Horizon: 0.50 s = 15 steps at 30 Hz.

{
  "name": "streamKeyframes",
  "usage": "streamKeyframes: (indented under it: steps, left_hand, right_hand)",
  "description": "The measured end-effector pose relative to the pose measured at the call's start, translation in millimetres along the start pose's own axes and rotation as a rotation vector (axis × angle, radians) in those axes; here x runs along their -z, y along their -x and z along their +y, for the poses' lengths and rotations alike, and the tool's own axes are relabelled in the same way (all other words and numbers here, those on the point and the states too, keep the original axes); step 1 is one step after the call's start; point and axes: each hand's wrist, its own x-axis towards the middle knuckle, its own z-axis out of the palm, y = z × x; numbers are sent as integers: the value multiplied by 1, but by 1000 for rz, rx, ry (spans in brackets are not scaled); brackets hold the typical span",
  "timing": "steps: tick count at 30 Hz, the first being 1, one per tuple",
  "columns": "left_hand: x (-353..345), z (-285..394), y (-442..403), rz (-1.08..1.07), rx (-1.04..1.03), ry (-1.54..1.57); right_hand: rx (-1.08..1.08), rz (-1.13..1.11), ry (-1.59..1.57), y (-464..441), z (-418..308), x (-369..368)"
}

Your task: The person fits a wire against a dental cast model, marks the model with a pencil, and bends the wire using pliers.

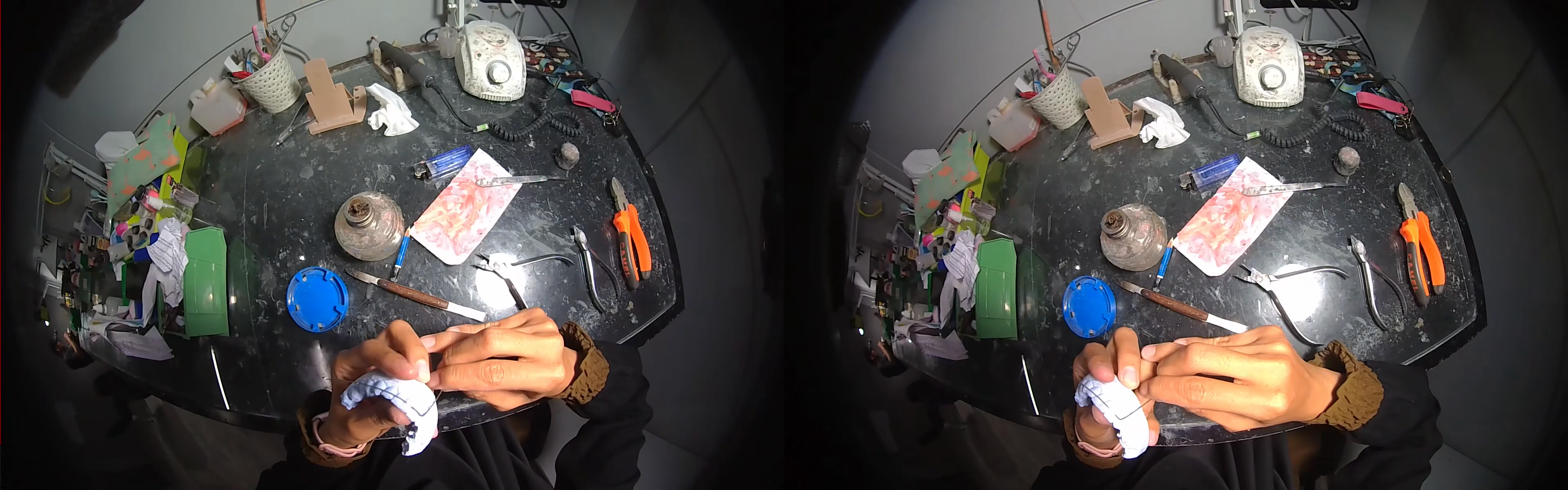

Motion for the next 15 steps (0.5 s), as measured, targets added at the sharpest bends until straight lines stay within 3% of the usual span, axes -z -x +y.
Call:
streamKeyframes:
  steps: [10, 15]
  left_hand:
    - [-3, -2, -1, 0, -11, 57]
    - [8, -3, 3, -98, 42, 105]
  right_hand:
    - [5, 20, 10, 1, -2, 0]
    - [10, 20, 4, 1, -2, 0]
